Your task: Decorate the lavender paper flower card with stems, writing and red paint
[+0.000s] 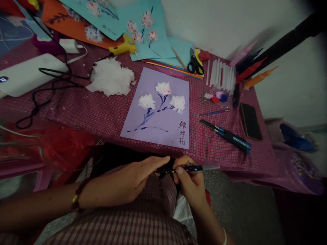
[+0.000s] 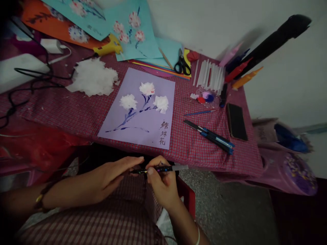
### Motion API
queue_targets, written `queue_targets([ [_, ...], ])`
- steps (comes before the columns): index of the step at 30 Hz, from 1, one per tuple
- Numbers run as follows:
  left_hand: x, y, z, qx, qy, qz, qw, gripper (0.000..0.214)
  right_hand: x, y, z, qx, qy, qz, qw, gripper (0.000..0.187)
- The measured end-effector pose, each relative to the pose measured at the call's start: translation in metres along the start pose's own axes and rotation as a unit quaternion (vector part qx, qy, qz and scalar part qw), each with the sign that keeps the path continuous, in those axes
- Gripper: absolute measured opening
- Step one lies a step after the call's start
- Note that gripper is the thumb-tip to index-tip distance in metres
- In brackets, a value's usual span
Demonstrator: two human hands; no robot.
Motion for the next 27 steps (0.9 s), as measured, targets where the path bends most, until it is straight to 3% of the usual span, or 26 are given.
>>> queue_targets([
  [13,-0.002,0.006,0.005,-0.024,0.019,0.002,1.000,0.084,-0.010,0.002,-0.006,-0.001,0.022,-0.032,0.999,0.014],
  [17,-0.003,0.006,0.008,-0.012,0.143,0.017,0.989,0.069,-0.013,0.009,0.000,-0.033,-0.028,-0.031,0.999,0.012],
  [19,-0.003,0.004,0.008,-0.002,0.292,0.031,0.956,0.060,-0.015,0.014,0.005,-0.050,-0.093,-0.021,0.994,0.011],
  [22,-0.002,-0.001,0.008,0.039,0.483,0.096,0.870,0.036,-0.022,0.024,0.008,-0.042,-0.171,-0.005,0.984,0.012],
  [25,-0.007,-0.004,0.015,0.093,0.554,0.161,0.811,0.024,-0.029,0.033,0.002,-0.014,-0.180,-0.002,0.984,0.012],
  [27,-0.012,-0.005,0.026,0.100,0.567,0.183,0.797,0.025,-0.032,0.037,-0.004,0.009,-0.173,0.005,0.985,0.014],
])
Point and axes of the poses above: each hand's wrist, its own y-axis away from the middle knuckle, its own x-axis out of the back of the hand, z = x × y, the point moved 6 cm from there along -y, towards the middle knuckle, and after that the axes turned 5 degrees about x, right-handed, at the moved point
